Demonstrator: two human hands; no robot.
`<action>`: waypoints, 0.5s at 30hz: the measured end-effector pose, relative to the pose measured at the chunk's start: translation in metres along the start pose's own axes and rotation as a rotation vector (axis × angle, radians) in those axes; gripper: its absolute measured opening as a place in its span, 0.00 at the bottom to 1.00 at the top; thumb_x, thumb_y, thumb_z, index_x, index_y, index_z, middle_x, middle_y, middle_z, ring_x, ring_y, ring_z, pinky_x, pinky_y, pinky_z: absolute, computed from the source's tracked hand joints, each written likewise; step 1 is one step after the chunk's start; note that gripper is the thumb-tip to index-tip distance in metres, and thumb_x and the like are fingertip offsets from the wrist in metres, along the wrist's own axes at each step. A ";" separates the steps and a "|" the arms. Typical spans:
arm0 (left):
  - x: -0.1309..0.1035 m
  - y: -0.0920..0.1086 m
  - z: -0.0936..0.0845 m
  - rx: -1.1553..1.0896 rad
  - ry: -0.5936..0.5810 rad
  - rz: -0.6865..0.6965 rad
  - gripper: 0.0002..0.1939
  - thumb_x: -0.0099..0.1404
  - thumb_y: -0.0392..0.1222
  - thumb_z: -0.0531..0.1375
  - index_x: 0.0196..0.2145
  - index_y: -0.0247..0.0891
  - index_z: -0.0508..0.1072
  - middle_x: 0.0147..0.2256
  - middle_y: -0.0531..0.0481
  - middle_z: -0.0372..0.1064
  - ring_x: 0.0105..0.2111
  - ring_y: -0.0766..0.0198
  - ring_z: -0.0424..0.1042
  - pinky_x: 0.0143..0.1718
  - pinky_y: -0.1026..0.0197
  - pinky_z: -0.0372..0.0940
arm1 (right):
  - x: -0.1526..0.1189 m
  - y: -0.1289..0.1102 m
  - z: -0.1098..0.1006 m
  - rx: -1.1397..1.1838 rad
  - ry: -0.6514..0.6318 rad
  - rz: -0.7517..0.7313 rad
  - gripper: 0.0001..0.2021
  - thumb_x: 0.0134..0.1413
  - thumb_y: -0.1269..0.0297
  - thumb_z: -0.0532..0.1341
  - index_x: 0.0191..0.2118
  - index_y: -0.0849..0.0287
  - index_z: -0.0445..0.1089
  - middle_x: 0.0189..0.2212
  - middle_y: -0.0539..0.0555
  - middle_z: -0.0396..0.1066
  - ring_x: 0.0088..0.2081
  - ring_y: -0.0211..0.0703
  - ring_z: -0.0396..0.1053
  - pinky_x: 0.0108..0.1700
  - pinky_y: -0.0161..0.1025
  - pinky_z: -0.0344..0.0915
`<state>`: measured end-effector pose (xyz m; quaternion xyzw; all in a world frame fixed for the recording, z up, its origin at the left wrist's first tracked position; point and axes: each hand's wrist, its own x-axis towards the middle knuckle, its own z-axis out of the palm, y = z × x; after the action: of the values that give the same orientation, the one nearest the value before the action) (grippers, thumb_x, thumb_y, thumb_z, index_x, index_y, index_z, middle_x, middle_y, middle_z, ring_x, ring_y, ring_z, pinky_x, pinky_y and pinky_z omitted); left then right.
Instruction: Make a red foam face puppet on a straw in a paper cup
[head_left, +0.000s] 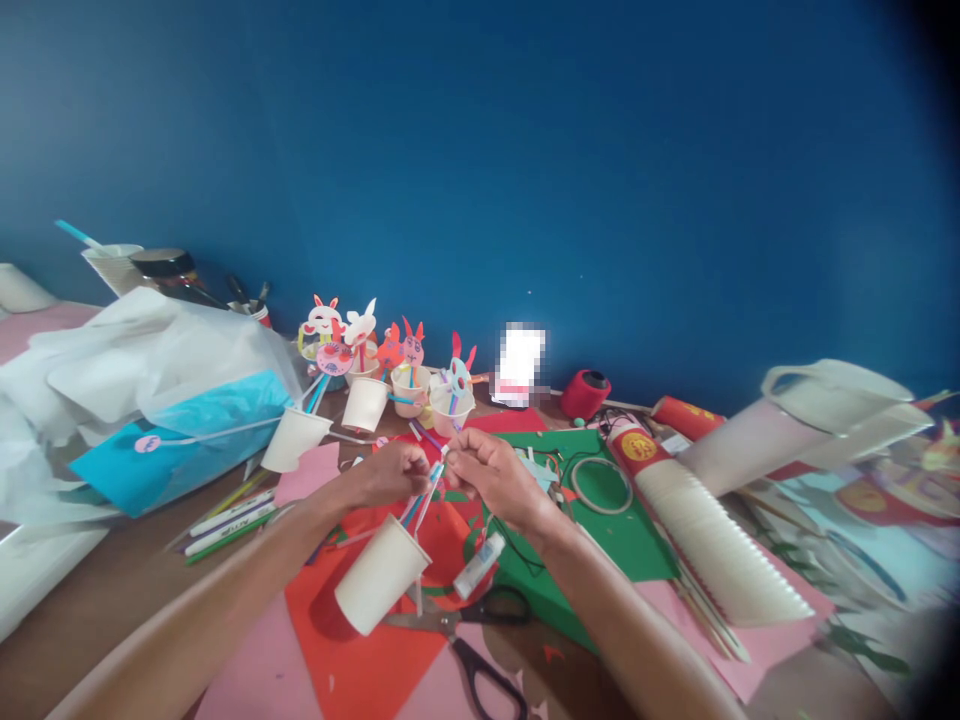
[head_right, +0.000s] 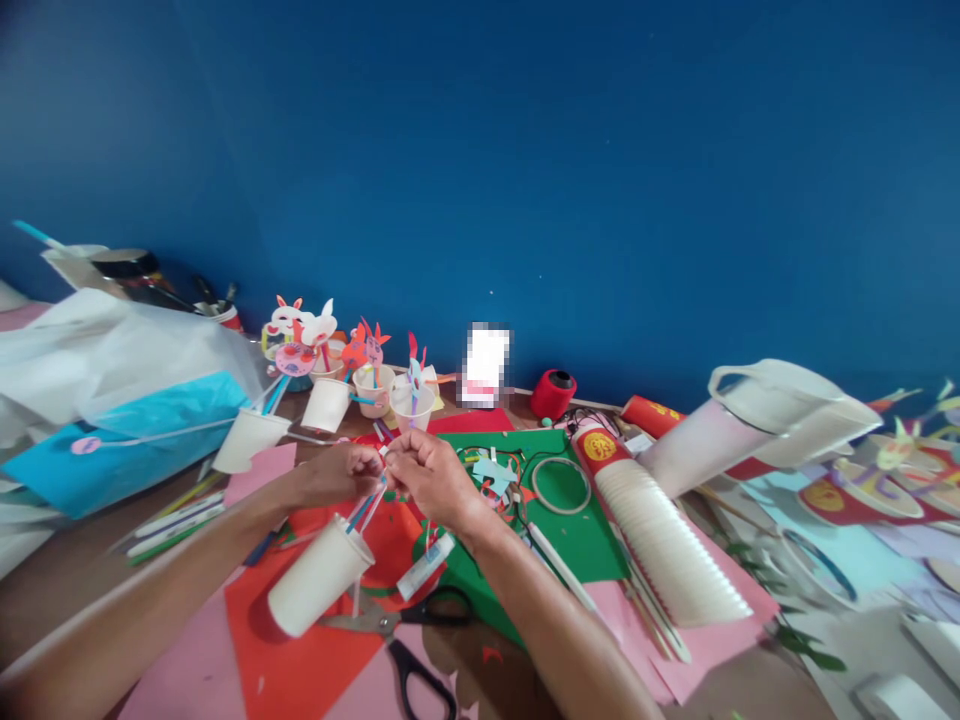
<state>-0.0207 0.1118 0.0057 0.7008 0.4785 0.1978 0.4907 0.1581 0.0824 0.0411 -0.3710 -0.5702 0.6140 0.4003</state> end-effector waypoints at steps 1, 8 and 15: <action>-0.002 0.003 0.000 -0.007 -0.002 0.000 0.04 0.49 0.38 0.57 0.21 0.36 0.65 0.18 0.54 0.63 0.20 0.68 0.60 0.20 0.66 0.52 | 0.000 0.000 0.000 -0.003 0.002 0.014 0.07 0.50 0.63 0.57 0.28 0.60 0.61 0.17 0.44 0.63 0.16 0.27 0.53 0.18 0.27 0.50; -0.017 0.029 0.003 -0.391 -0.072 -0.084 0.07 0.50 0.37 0.60 0.25 0.35 0.63 0.24 0.49 0.72 0.24 0.63 0.70 0.26 0.64 0.60 | 0.003 -0.009 -0.011 -0.067 0.060 0.017 0.08 0.49 0.61 0.59 0.28 0.61 0.65 0.16 0.44 0.65 0.14 0.26 0.55 0.17 0.26 0.52; -0.027 0.049 0.003 -0.457 -0.013 -0.081 0.09 0.52 0.38 0.60 0.31 0.31 0.69 0.21 0.49 0.71 0.19 0.69 0.66 0.21 0.67 0.55 | -0.001 -0.014 -0.013 -0.137 0.037 0.034 0.08 0.48 0.62 0.60 0.27 0.62 0.64 0.16 0.45 0.66 0.14 0.26 0.58 0.16 0.24 0.52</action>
<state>-0.0079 0.0841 0.0525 0.5529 0.4461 0.2767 0.6471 0.1718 0.0871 0.0538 -0.4185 -0.5971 0.5731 0.3741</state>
